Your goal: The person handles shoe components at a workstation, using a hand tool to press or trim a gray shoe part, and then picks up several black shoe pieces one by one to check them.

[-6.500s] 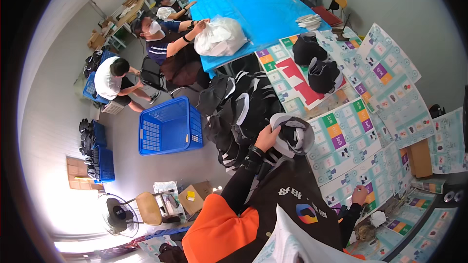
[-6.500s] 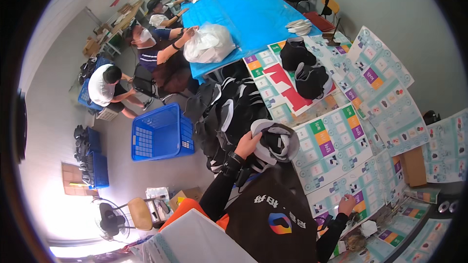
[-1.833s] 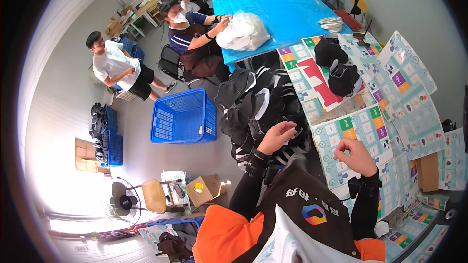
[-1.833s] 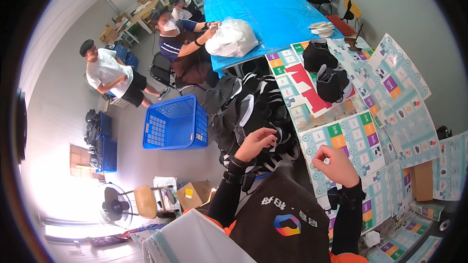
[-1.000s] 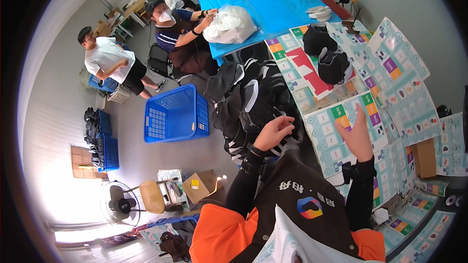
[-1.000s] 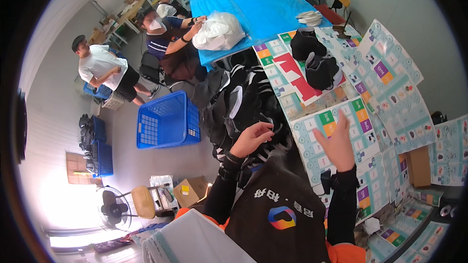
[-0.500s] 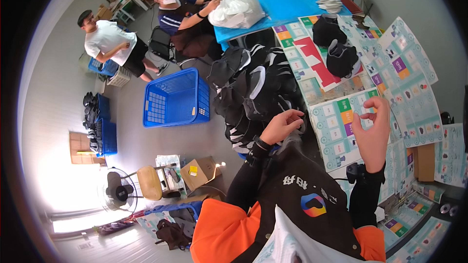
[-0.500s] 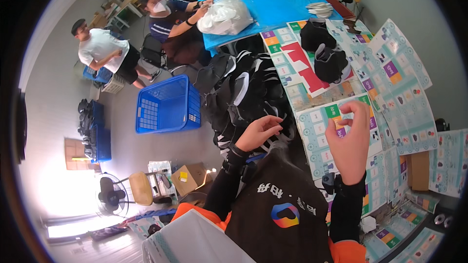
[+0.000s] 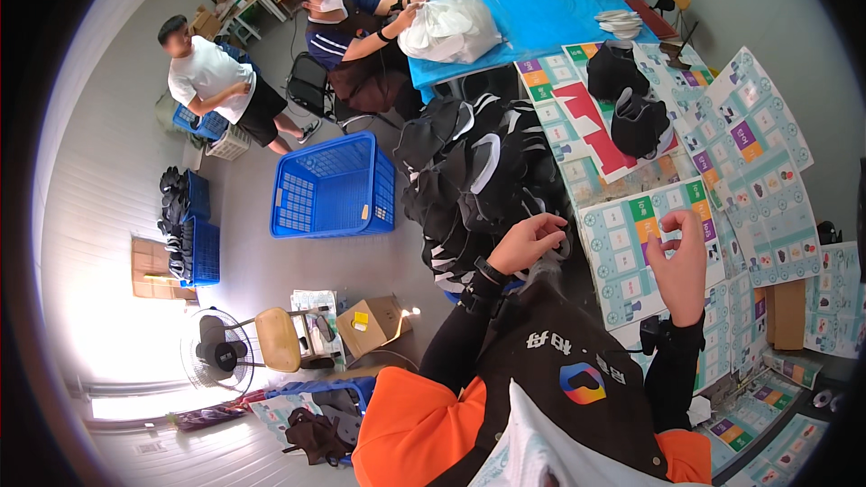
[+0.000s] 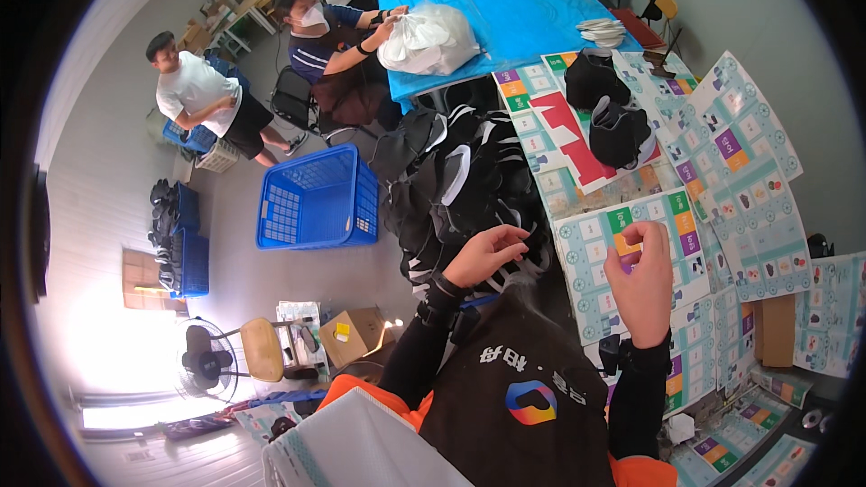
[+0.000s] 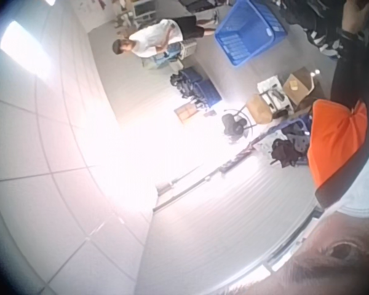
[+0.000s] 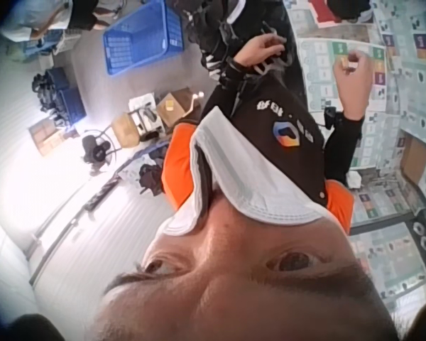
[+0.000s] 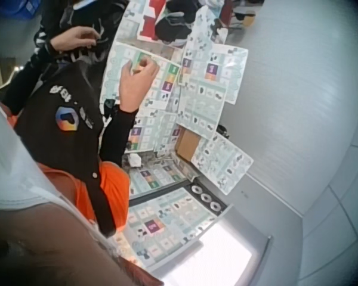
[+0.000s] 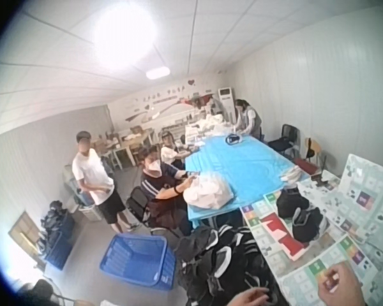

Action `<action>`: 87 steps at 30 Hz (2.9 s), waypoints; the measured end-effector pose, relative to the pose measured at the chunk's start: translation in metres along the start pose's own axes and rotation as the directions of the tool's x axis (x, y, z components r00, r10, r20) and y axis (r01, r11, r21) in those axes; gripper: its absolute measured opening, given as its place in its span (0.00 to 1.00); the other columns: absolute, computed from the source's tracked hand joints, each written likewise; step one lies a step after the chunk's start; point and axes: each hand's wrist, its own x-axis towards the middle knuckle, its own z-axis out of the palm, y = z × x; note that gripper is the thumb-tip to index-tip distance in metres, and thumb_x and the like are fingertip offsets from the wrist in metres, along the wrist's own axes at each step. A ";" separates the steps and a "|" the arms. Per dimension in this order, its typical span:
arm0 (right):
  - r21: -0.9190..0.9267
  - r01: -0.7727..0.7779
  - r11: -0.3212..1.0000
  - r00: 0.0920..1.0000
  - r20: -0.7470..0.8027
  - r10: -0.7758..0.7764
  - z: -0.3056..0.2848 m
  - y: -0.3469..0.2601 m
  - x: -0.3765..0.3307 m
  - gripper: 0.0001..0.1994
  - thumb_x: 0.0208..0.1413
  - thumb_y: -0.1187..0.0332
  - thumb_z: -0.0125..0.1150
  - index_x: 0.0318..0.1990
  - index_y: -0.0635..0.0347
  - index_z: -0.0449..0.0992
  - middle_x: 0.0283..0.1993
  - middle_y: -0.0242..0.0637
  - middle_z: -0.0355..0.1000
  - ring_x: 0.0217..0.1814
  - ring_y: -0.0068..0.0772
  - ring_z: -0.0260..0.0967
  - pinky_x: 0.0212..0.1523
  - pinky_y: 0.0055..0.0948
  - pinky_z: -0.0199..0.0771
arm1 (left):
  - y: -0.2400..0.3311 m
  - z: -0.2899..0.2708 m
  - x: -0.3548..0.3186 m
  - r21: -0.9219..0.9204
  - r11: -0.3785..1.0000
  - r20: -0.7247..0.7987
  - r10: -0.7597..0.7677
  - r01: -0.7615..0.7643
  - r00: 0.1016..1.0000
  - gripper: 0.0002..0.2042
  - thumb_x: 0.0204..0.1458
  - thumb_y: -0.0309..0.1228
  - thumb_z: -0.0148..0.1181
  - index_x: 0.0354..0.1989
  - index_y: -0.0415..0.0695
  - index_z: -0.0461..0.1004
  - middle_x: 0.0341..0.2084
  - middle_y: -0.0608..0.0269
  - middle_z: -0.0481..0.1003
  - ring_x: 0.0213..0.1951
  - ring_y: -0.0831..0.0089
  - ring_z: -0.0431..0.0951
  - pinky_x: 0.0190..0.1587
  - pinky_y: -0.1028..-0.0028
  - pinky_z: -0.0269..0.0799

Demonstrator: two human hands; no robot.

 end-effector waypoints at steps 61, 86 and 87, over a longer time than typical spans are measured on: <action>0.212 -0.115 0.970 0.876 0.483 -0.002 0.044 0.113 0.020 0.09 0.56 0.70 0.56 0.26 0.64 0.73 0.20 0.35 0.68 0.24 0.23 0.64 0.28 0.28 0.64 | -0.023 -0.066 -0.005 -0.678 0.715 0.219 -0.020 0.167 0.976 0.11 0.56 0.28 0.48 0.21 0.45 0.60 0.16 0.73 0.56 0.19 0.80 0.55 0.24 0.77 0.48; 0.252 -0.796 0.550 0.567 -0.007 0.824 0.018 0.151 -0.158 0.10 0.62 0.65 0.60 0.35 0.64 0.75 0.23 0.33 0.73 0.24 0.22 0.71 0.29 0.28 0.71 | -0.072 0.049 0.466 0.963 -0.058 0.252 0.535 -0.262 0.807 0.07 0.54 0.33 0.56 0.29 0.50 0.81 0.37 0.63 0.76 0.51 0.58 0.73 0.52 0.54 0.67; 0.265 -0.796 0.544 0.560 -0.019 0.829 0.014 0.148 -0.161 0.10 0.62 0.65 0.60 0.35 0.64 0.75 0.23 0.33 0.73 0.24 0.22 0.71 0.29 0.28 0.71 | -0.070 0.046 0.476 0.943 -0.040 0.307 0.490 -0.331 0.816 0.04 0.53 0.31 0.58 0.33 0.50 0.79 0.36 0.63 0.77 0.50 0.57 0.73 0.52 0.54 0.67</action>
